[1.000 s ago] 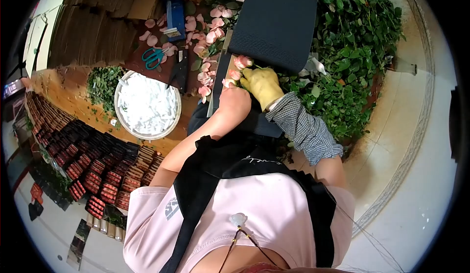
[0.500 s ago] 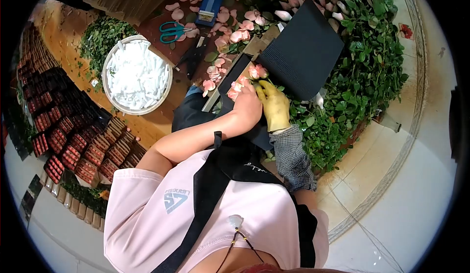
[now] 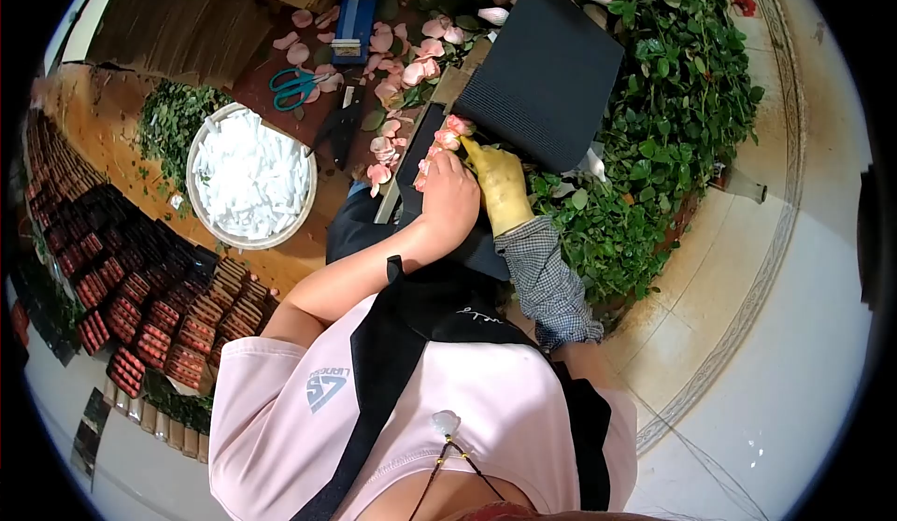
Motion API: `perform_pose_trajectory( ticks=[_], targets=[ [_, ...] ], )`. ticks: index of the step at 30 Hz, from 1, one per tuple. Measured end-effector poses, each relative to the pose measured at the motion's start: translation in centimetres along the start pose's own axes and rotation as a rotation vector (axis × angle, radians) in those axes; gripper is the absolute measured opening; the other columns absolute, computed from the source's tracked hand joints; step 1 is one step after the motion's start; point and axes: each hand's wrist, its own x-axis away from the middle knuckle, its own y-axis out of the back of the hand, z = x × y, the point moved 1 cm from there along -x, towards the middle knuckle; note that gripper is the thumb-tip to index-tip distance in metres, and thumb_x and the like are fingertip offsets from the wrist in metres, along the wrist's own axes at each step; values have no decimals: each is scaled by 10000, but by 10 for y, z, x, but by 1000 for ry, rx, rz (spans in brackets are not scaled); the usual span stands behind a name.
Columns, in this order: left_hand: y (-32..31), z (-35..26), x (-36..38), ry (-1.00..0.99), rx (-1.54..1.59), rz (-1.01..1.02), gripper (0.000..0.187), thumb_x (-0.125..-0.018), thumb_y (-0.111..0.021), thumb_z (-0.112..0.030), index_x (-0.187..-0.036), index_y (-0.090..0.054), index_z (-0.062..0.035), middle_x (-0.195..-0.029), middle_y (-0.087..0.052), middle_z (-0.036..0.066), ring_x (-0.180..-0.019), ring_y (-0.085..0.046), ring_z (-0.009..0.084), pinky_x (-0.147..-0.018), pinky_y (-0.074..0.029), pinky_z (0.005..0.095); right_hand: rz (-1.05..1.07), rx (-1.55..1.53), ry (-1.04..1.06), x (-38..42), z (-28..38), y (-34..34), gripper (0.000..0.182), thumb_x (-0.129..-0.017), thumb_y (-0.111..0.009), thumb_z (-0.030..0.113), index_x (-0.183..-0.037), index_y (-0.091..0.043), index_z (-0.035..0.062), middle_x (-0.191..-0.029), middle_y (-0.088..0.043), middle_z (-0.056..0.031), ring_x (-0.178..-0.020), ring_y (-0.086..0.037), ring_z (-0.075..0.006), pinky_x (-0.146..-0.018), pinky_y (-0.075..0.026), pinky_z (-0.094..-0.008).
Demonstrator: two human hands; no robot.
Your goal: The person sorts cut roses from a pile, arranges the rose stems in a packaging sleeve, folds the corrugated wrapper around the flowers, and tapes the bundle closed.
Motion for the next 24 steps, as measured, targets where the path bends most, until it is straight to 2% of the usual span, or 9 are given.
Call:
perform_pose_trajectory(
  ticks=[4,7,9,10,13,14,18,21,24],
  targets=[
    [-4,-1,-3,25,213,-23,344,-848,-563,-173,-1010,-697,99,-1422,-412,347,-1204,-534,453,-952,-515,466,-77,-42,17,7,1,5,278,-881,-612,196,-1155,-613,143,-848,-699,-117,-776,-689,-315,-686,-549,-428],
    [-3,1,-1,-24,35,11,367,-846,-571,-183,-1039,-693,105,-1468,-342,356,-1212,-527,473,-950,-519,467,-118,-189,10,18,12,28,287,-893,-606,188,-1171,-630,125,-854,-700,-138,-788,-684,-340,-701,-546,-435],
    [-7,3,-3,-13,50,5,398,-837,-591,-210,-1055,-691,107,-1453,-362,362,-1207,-530,476,-941,-525,464,-349,-494,-104,22,19,41,297,-896,-604,168,-1182,-645,96,-863,-696,-160,-790,-671,-369,-715,-537,-454],
    [-5,5,-4,-26,69,52,410,-835,-593,-217,-1064,-689,110,-1447,-372,367,-1203,-532,482,-933,-529,466,-317,-644,-195,22,24,53,296,-899,-653,110,-1191,-670,65,-1064,-708,-175,-963,-689,-329,-821,-551,-360],
    [-4,5,-3,-59,66,54,392,-824,-601,-218,-1032,-693,102,-1392,-427,374,-1144,-570,483,-894,-545,465,-496,-464,-9,9,11,26,264,-880,-621,159,-1133,-651,87,-879,-686,-164,-780,-659,-370,-691,-524,-476],
    [-4,5,-3,-65,50,7,362,-815,-608,-212,-990,-699,91,-1343,-472,375,-1090,-605,477,-864,-556,461,-296,-347,-24,4,6,16,173,-866,-617,168,-1015,-640,83,-853,-676,-140,-775,-659,-362,-677,-521,-478],
    [-1,30,-11,-128,364,-16,220,-786,-604,-145,-859,-650,57,-1077,-630,259,-844,-678,403,-781,-569,447,-261,-221,-28,-3,8,14,105,-849,-606,158,-939,-608,104,-832,-676,-109,-766,-660,-355,-681,-522,-484],
    [32,76,-15,52,1076,308,244,-914,-583,-112,-1095,-652,35,-1058,-673,202,-894,-700,308,-798,-560,375,-237,-287,-34,9,8,26,278,-843,-663,122,-1107,-628,45,-914,-682,-146,-863,-649,-371,-778,-525,-472],
    [30,135,-8,51,824,-61,248,-922,-596,-113,-1138,-659,-10,-1038,-695,184,-931,-699,291,-808,-538,368,-246,-494,-67,26,8,51,410,-892,-669,169,-1289,-609,88,-1089,-699,-156,-979,-666,-327,-873,-530,-425]
  ],
)
